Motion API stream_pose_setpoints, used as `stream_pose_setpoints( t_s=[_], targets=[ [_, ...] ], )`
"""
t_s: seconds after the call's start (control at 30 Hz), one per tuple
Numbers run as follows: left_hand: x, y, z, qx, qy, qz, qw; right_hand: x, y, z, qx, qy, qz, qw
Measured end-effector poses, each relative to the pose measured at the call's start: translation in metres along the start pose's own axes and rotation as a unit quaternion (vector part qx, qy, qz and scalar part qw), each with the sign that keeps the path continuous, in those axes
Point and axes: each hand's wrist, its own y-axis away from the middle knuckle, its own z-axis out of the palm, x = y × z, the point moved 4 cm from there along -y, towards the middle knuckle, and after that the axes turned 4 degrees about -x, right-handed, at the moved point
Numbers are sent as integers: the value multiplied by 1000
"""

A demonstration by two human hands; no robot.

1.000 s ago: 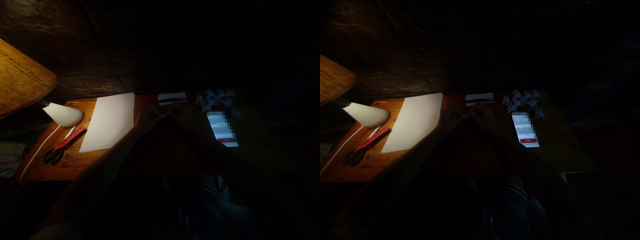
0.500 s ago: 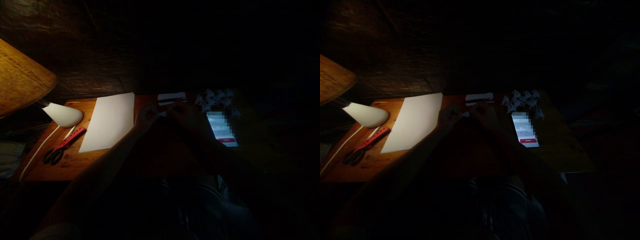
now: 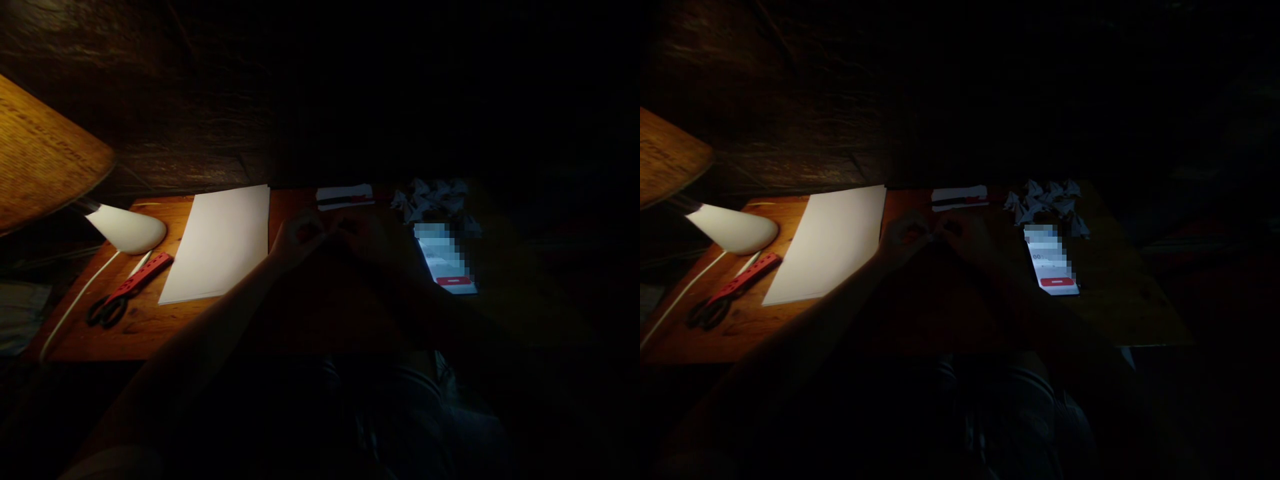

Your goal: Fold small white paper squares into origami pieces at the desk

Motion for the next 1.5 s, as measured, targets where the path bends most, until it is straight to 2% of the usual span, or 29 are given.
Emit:
stream_pose_setpoints(
  t_s=[0.2,0.37,0.53,0.73,0.9,1.17,1.37,1.5],
  targets=[
    [1,-1,-1,-4,-5,3,1000,4,2,2,-10,-15,-19,1000],
    [-4,-1,-5,53,5,-19,998,4,2,1,1,11,-3,1000],
    [-9,-1,-5,71,19,-44,996,5,1,-2,30,46,-16,998],
    [-3,-1,-3,36,2,-7,999,8,1,0,8,127,-26,992],
    [-4,-1,-3,38,7,12,999,6,3,3,-15,166,-29,986],
    [-9,1,-10,72,33,-48,996,4,3,-1,-8,169,-23,985],
    [-9,-1,-5,25,18,-47,998,8,1,2,-2,172,-13,985],
    [-8,-2,-2,-2,-10,-35,999,7,1,4,-20,165,-25,986]
  ],
)
